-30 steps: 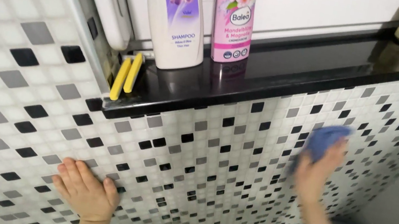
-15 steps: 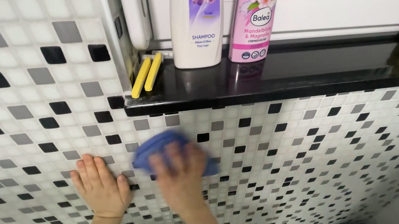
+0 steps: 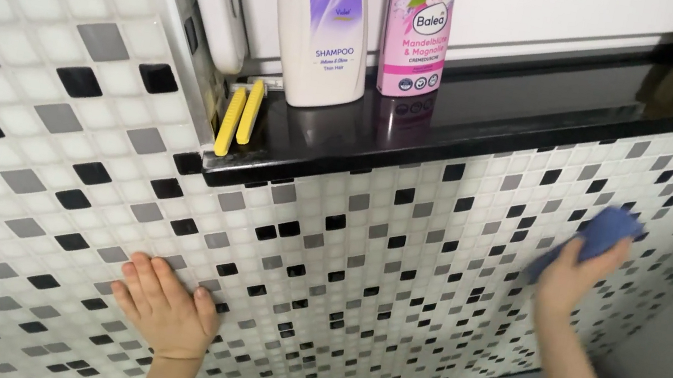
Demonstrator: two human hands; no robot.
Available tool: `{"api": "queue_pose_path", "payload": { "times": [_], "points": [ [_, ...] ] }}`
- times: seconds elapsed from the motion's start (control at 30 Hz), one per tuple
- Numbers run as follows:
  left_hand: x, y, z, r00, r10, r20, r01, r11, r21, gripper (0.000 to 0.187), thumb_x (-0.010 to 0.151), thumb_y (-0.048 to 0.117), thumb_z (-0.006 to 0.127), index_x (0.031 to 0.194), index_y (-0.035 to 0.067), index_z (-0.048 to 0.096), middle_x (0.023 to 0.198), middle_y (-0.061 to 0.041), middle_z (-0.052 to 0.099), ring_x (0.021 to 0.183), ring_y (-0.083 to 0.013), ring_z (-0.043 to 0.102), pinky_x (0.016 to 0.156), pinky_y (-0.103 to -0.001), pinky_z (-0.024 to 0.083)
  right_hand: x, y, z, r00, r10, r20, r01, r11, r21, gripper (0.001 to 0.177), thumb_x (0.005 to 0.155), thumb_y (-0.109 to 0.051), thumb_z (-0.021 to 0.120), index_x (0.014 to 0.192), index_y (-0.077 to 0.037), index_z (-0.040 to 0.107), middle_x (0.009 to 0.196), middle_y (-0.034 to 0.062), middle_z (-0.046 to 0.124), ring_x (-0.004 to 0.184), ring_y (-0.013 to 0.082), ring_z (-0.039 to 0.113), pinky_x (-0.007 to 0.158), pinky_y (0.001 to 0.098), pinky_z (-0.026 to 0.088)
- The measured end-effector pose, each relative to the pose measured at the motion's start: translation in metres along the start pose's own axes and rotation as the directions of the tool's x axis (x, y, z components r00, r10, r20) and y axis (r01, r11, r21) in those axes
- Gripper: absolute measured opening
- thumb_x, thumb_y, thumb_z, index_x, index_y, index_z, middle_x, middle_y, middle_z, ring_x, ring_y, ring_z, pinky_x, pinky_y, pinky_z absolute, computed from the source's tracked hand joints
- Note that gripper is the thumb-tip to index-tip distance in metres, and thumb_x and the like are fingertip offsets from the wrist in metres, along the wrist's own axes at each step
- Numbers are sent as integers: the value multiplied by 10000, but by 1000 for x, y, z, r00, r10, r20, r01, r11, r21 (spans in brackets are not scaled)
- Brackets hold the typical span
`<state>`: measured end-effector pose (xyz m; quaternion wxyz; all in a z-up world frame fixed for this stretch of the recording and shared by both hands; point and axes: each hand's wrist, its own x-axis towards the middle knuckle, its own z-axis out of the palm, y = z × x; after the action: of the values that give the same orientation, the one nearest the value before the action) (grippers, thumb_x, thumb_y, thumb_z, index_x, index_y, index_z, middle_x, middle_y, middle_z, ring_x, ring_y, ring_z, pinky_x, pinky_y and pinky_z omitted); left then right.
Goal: The person wipes down the tiled wall of a shower area and the exterior of a white bathroom cabinet using a blue cloth.
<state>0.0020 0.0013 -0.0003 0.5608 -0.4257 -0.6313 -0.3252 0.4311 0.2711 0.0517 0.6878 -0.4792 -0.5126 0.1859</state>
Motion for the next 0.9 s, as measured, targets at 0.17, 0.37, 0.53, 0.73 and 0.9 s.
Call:
{"api": "queue_pose_path", "payload": {
  "times": [0.17, 0.37, 0.53, 0.73, 0.9],
  "points": [
    [-1, -2, 0, 1000, -6, 11, 6, 1000, -1, 664, 1111, 354, 255, 1590, -105, 280, 1654, -304, 275, 1570, -439, 189, 1297, -618, 118, -6, -38, 47, 974, 3, -226, 23, 993, 116, 658, 1126, 65, 501, 1627, -181, 152, 1697, 186, 193, 1564, 393, 314, 1279, 586, 239],
    [-2, -5, 0, 1000, 2, 2, -2, 1000, 4, 653, 1122, 366, 245, 1605, -72, 264, 1666, -276, 267, 1580, -412, 188, 1312, -590, 111, -201, -153, 103, 959, -74, 275, -156, 671, 725, 567, 1111, -310, 236, 1591, -30, 124, 1601, 178, 300, 1477, 289, 342, 1269, 460, 316],
    [-4, -7, 0, 1000, -3, 30, 3, 1000, -18, 651, 1120, 365, 238, 1601, -72, 279, 1667, -272, 268, 1581, -407, 181, 1311, -587, 95, -296, -10, 104, 80, -743, 664, 898, 343, 276, 736, 845, -105, 798, 1492, -239, 473, 1587, 18, 328, 1371, 330, 438, 1101, 638, 402],
    [0, -5, -3, 1000, 15, 22, -15, 1000, 2, 659, 1125, 360, 233, 1614, -82, 235, 1682, -268, 231, 1591, -401, 150, 1314, -583, 95, -160, 111, 38, 526, -705, 476, 814, 579, -42, 437, 1038, -251, 443, 1424, -54, 504, 1551, 202, 445, 1553, 399, 259, 1302, 616, 115],
    [5, -1, -3, 1000, 12, 13, -12, 1000, 0, 661, 1129, 361, 222, 1614, -88, 220, 1682, -276, 221, 1592, -402, 137, 1319, -581, 83, -11, 14, -13, 991, 96, 96, -90, 994, -66, 683, 1069, -52, 453, 1621, -126, 57, 1664, 233, 254, 1525, 399, 303, 1236, 580, 240]
  ]
}}
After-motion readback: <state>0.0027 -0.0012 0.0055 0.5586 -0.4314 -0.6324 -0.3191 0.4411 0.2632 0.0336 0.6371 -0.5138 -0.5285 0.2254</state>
